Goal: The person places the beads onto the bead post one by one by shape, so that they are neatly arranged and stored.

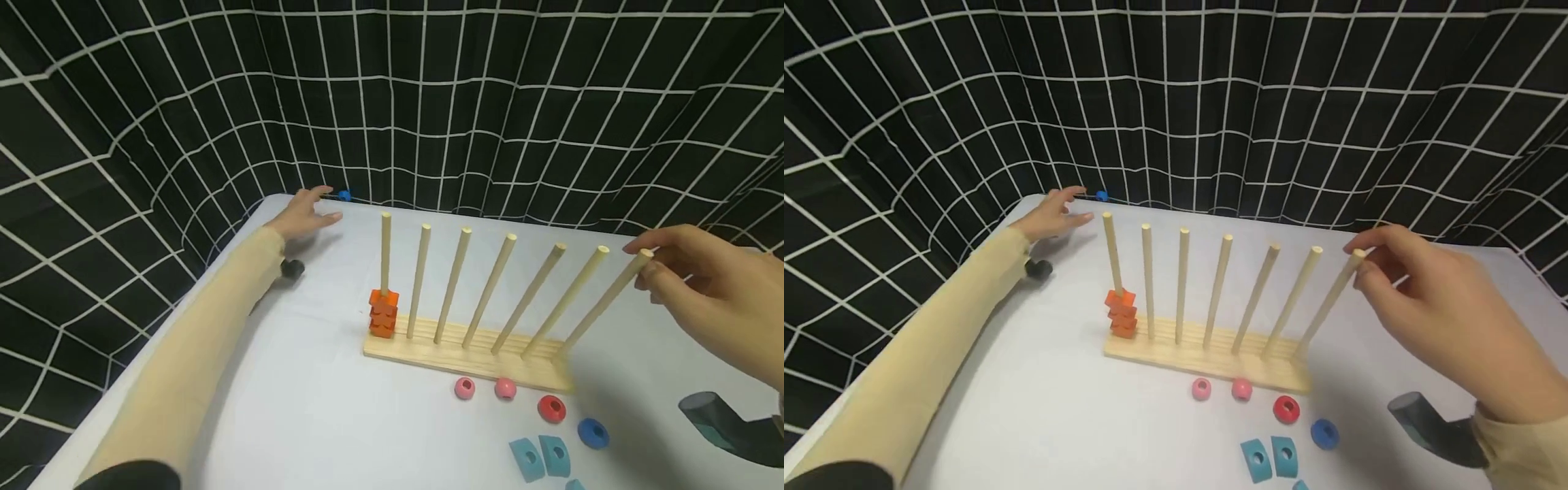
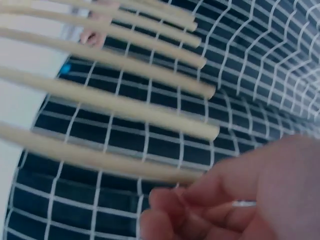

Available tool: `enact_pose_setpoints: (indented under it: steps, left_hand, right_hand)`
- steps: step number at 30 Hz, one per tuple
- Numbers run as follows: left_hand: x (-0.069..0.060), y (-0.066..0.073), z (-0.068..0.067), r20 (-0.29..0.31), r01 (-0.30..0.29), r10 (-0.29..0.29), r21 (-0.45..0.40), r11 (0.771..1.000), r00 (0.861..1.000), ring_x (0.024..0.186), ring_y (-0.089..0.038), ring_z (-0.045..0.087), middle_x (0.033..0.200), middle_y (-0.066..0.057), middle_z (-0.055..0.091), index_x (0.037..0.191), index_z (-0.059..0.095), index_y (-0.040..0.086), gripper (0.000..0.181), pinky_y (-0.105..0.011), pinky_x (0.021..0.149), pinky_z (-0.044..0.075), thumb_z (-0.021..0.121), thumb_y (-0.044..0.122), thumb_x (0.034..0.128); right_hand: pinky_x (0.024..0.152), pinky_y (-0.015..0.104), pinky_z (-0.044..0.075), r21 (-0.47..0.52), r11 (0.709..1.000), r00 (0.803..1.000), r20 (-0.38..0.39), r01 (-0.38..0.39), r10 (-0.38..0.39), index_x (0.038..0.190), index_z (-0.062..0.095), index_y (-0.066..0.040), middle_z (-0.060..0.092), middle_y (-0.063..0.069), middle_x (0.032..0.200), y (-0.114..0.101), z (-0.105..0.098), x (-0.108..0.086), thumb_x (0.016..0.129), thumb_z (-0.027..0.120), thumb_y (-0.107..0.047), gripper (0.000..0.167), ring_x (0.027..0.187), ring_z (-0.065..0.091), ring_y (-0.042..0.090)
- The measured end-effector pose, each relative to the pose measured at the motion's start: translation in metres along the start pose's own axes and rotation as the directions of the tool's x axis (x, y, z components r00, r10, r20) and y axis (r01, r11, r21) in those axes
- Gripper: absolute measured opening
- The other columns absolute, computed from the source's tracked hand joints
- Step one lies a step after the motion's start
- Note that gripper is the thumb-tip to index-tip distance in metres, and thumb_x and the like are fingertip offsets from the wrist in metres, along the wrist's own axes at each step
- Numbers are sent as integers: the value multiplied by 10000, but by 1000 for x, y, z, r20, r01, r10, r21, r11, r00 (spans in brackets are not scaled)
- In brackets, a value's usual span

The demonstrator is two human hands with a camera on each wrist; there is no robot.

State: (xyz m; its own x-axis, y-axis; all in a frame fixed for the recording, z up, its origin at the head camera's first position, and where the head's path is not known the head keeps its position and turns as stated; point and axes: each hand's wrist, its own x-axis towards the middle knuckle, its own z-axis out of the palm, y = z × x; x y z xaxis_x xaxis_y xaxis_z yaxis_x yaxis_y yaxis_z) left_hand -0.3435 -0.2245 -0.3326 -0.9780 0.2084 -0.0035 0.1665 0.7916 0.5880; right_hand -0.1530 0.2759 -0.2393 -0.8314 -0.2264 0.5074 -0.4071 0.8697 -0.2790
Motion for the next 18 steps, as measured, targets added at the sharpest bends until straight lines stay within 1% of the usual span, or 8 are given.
enact_pose_setpoints:
  steps: [2,3,5,7,10,12,14,18]
  left_hand:
    - [30,-11,-8,37,60,-64,90,994,997,1371,-378,237,1521,-213,185,1522,206,189,712,-570,1085,258,535,450,948]
    - [41,-16,-11,53,81,-89,130,988,995,1391,-375,203,1536,-206,167,1525,202,197,700,-571,1103,225,516,455,955]
    - [57,-20,-4,89,96,-109,147,985,990,1399,-361,181,1542,-180,191,1515,240,202,639,-557,1119,201,493,422,971]
    - [66,-24,1,86,98,-108,115,988,990,1378,-346,223,1506,-162,272,1483,313,197,559,-534,1119,215,494,365,982]
    - [78,-30,1,59,95,-100,74,993,993,1311,-319,304,1417,-137,369,1412,403,199,463,-510,1094,266,514,323,980]
    - [84,-31,-2,48,83,-87,77,994,995,1259,-316,347,1357,-144,406,1366,433,169,431,-494,1070,300,533,313,972]
    - [89,-31,-5,38,72,-77,117,991,996,1208,-305,389,1312,-145,435,1320,455,145,399,-475,1051,324,549,306,967]
    - [94,-28,-9,10,35,-38,227,973,999,1090,-292,462,1210,-150,493,1217,489,95,315,-444,1001,371,588,235,951]
  right_hand:
    - [537,34,360,57,998,999,-38,19,-17,1122,600,8,633,-21,797,8,7,-1,885,556,58,245,643,436,-170]
    - [522,43,361,77,997,998,-54,26,-22,1109,597,31,605,-101,771,12,11,-2,874,557,82,244,632,437,-166]
    - [484,72,350,96,995,998,-56,6,0,1074,591,63,534,-229,723,21,13,-13,864,553,102,217,583,443,-125]
    - [447,95,340,94,996,998,-57,-10,16,1037,594,83,469,-308,683,28,14,-21,853,558,107,189,524,439,-86]
    - [432,109,334,107,994,998,-45,-36,41,1009,591,78,465,-306,661,30,18,-27,854,556,115,163,504,430,-58]
    - [438,104,340,117,992,999,-23,-43,46,1017,595,89,475,-289,662,26,21,-26,861,563,110,160,518,437,-63]
    - [448,105,342,113,992,998,13,-63,62,1031,597,86,535,-181,661,21,24,-24,874,573,95,159,538,434,-59]
    - [450,146,358,30,993,986,127,-117,113,1076,580,93,589,22,674,13,30,-19,878,629,36,212,554,409,-48]
